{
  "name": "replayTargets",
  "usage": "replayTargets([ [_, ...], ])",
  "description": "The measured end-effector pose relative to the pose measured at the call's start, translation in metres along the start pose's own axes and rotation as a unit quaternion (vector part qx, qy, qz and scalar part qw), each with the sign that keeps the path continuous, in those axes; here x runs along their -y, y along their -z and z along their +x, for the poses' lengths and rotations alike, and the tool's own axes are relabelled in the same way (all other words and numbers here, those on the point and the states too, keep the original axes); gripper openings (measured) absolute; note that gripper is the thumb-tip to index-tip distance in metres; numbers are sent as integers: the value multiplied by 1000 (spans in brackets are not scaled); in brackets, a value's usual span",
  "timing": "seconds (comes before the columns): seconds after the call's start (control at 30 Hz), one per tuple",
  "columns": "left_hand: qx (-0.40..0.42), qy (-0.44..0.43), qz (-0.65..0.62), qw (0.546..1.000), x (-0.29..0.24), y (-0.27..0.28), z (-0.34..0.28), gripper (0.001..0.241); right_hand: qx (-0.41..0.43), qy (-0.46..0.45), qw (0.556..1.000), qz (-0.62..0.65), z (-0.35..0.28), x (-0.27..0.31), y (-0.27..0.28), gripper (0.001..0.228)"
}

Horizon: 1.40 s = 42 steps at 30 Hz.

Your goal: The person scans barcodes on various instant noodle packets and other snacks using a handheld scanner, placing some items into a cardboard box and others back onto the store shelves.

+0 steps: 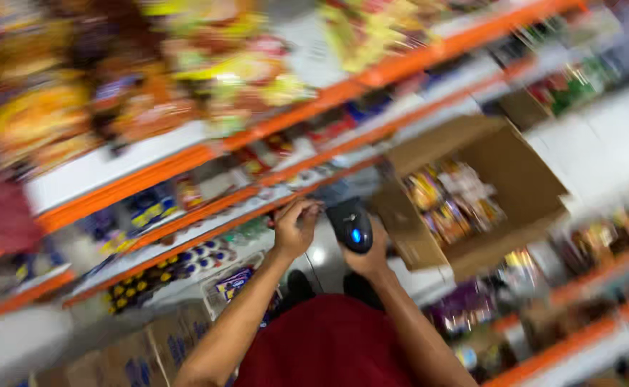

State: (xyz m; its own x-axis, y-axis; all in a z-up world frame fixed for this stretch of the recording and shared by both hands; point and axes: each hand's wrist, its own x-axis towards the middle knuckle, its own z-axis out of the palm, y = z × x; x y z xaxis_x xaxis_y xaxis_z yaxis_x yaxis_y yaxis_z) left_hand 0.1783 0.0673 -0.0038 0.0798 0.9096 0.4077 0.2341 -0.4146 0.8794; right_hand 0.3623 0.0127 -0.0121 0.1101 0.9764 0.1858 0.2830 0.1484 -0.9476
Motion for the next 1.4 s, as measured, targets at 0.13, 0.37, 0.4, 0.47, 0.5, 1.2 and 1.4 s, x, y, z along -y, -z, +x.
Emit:
replayTargets([
  [0.13,151,-57,9,987,7,-98,16,11,-152,-40,983,-91,-27,-66,86,36],
  [0.37,399,-102,93,906,24,-227,53,44,-222,-193,955,20,-41,-136,202,28],
  [0.4,429,-149,149,879,33,-242,59,53,-224,-194,955,25,-35,-144,212,28],
  [0.47,456,-197,210,842,52,-264,65,62,-229,-295,922,104,-19,-161,233,25],
  [0.5,477,-188,240,825,62,-274,64,62,-229,-292,922,110,-5,-171,244,25],
  [1.2,530,-6,277,802,116,-299,60,37,88,-146,910,-379,139,-465,194,43],
  [1.4,533,1,270,802,112,-300,68,37,169,-381,888,-192,145,-491,213,65],
])
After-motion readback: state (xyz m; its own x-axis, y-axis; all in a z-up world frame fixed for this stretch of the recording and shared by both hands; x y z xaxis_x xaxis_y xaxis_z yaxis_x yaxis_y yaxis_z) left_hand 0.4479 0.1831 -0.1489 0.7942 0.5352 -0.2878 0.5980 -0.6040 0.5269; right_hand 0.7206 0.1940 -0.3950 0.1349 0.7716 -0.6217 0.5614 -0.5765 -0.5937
